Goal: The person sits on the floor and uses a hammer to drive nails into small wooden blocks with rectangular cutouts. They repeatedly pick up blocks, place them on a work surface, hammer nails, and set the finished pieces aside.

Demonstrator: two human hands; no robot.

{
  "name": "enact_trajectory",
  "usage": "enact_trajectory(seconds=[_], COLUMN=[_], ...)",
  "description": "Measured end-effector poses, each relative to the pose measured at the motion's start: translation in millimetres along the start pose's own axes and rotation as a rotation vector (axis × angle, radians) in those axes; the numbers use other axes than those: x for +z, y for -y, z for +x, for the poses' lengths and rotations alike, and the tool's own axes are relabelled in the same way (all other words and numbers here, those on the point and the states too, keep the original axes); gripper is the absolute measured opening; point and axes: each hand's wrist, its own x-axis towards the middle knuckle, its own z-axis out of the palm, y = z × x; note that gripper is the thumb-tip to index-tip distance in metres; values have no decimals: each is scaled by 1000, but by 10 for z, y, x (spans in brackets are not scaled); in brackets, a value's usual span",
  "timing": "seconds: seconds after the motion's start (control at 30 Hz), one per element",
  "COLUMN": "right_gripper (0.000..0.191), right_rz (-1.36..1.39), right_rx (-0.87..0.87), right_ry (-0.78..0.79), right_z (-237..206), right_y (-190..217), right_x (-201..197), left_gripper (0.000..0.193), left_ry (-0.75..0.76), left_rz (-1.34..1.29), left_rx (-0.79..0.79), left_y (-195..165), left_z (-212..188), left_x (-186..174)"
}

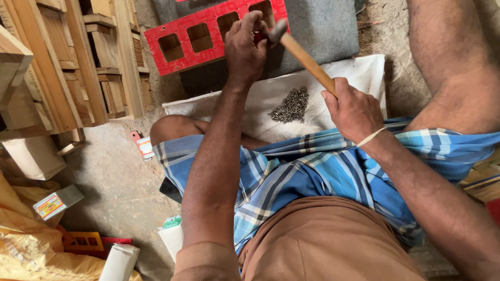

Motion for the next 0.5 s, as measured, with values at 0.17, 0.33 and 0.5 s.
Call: enact_trajectory(seconds=[0.17, 0.33, 0.5], right_gripper=[23, 32, 27], right_rz=[266, 580, 961], right_rx=[-47, -338, 185], right_ry=[-225, -489, -106], right_z=[-144, -295, -331], right_y=[-32, -97, -56], right_x=[-216, -158, 63], left_gripper=[77, 99, 70], left_ry=[14, -3, -63], left_rz=[-59, -264, 26], left_rx=[23, 128, 117], left_y=[-5, -54, -67], left_z=[15, 22, -28], left_x=[-77, -159, -40])
